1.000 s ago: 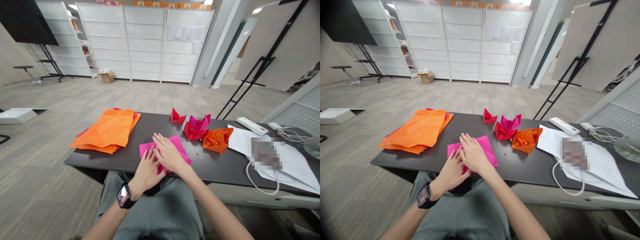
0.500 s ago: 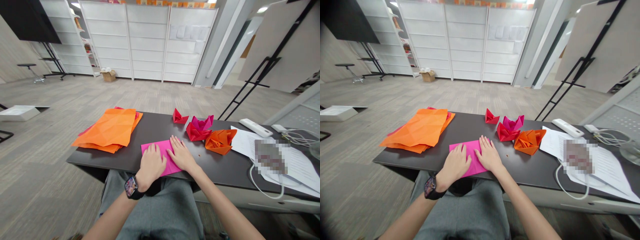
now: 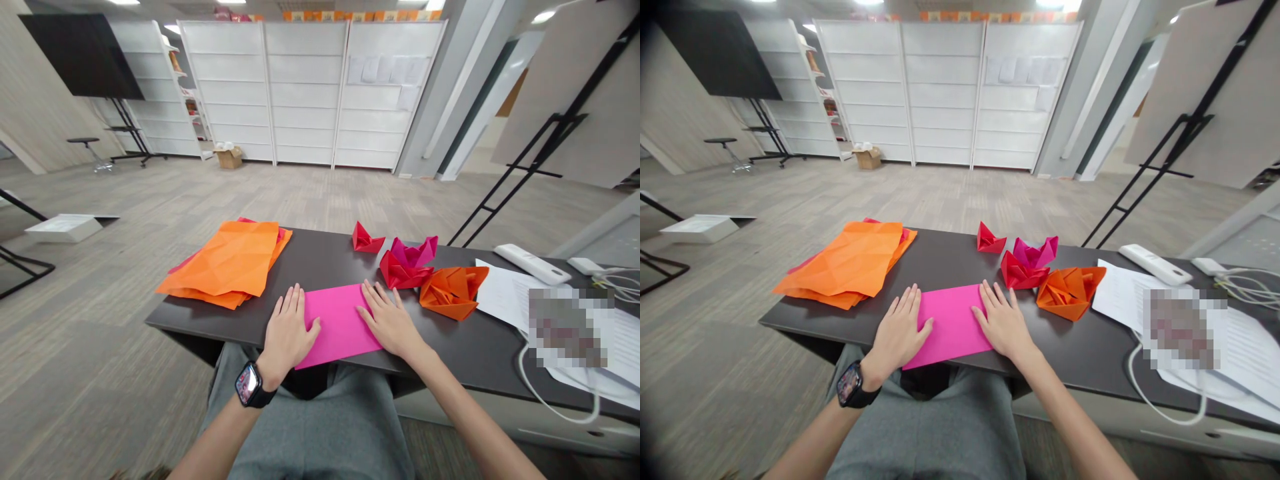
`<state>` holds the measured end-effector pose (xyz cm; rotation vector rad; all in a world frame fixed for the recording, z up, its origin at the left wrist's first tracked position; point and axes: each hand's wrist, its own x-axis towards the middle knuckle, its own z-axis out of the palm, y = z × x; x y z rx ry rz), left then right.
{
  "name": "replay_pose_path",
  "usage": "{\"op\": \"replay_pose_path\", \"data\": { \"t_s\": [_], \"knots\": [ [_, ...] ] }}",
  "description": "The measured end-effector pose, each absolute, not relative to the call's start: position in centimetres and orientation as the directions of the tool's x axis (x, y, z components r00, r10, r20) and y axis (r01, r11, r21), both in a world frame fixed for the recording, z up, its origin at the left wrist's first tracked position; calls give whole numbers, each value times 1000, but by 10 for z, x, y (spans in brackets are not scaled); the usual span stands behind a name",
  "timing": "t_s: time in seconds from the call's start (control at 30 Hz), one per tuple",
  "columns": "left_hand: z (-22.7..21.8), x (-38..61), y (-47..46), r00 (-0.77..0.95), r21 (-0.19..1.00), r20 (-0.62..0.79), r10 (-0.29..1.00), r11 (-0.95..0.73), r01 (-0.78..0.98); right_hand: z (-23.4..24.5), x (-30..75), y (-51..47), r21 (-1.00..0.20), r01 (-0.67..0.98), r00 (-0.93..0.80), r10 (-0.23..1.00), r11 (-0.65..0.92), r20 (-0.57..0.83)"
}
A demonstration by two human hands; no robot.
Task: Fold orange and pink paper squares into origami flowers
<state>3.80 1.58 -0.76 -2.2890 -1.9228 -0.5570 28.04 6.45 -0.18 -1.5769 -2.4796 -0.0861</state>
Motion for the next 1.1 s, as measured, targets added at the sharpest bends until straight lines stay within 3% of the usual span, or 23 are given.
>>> {"op": "replay_pose_path", "data": {
  "t_s": [0.1,0.2,0.33,0.4,0.5,0.57,0.8,0.9,1.0,1.1],
  "knots": [
    [-11,44,19,120,166,370,921,-192,967,13,275,33,-68,875,-439,846,479,303],
    [-14,52,18,73,173,376,924,-148,974,19,256,-7,-177,707,-653,728,684,209],
    [-5,45,-4,75,208,395,915,-168,963,9,254,-31,-256,677,-674,721,690,159],
    [6,28,-19,213,236,403,890,-326,915,7,268,-28,-309,669,-666,729,676,155],
    [21,-4,-32,623,340,265,736,-676,654,14,290,-20,-416,610,-680,715,674,162],
    [25,-18,-29,737,431,216,640,-740,516,23,297,-15,-494,578,-668,724,650,172],
    [16,1,17,423,732,331,844,-512,450,34,285,-4,-710,493,-554,810,503,190],
    [13,5,27,510,734,326,796,-553,394,26,285,-4,-677,498,-592,783,541,189],
    [10,-2,27,685,621,323,653,-693,368,20,288,-8,-537,560,-685,717,631,129],
    [9,-11,17,758,499,241,606,-748,439,19,292,-14,-461,602,-708,703,652,68]
  ]
}}
